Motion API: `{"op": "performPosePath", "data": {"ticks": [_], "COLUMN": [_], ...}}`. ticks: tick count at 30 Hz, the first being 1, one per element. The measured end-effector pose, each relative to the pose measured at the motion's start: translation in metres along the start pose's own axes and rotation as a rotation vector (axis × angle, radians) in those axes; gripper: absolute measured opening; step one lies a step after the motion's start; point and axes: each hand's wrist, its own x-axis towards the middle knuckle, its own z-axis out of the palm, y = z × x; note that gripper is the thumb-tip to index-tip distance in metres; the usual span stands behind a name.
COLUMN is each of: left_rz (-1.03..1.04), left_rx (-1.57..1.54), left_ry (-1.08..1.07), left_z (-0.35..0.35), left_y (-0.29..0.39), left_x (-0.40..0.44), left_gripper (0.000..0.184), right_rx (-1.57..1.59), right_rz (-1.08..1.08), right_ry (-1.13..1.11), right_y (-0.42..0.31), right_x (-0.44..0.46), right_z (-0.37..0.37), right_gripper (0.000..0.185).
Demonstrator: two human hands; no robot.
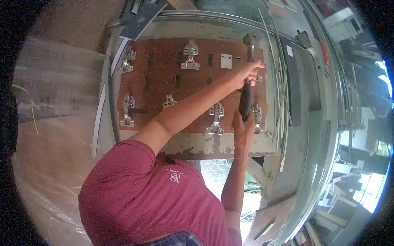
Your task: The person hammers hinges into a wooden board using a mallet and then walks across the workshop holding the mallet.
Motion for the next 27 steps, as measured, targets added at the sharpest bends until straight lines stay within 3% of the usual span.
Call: {"op": "performPosePath", "data": {"ticks": [8,21,27], "left_rz": [0.213,0.149,0.32], "left_rx": [-0.1,-0.172,-0.139], "left_ry": [0.14,0.179,0.172], "left_z": [-0.071,-0.107,-0.111], "left_y": [0.046,0.042,0.074], "left_x": [-0.075,-0.076,-0.115], "left_gripper": [0.027,0.023,0.023], "right_rx": [-0.09,-0.135,-0.134], "right_rz": [-0.095,-0.045,-0.122], "right_ry": [-0.257,-0.251,-0.317], "right_y": [-0.011,-0.012,-0.023], "right_x": [-0.015,-0.027,-0.035], "right_z": [0.049,0.076,0.099], "right_gripper": [0.021,0.021,0.021]}}
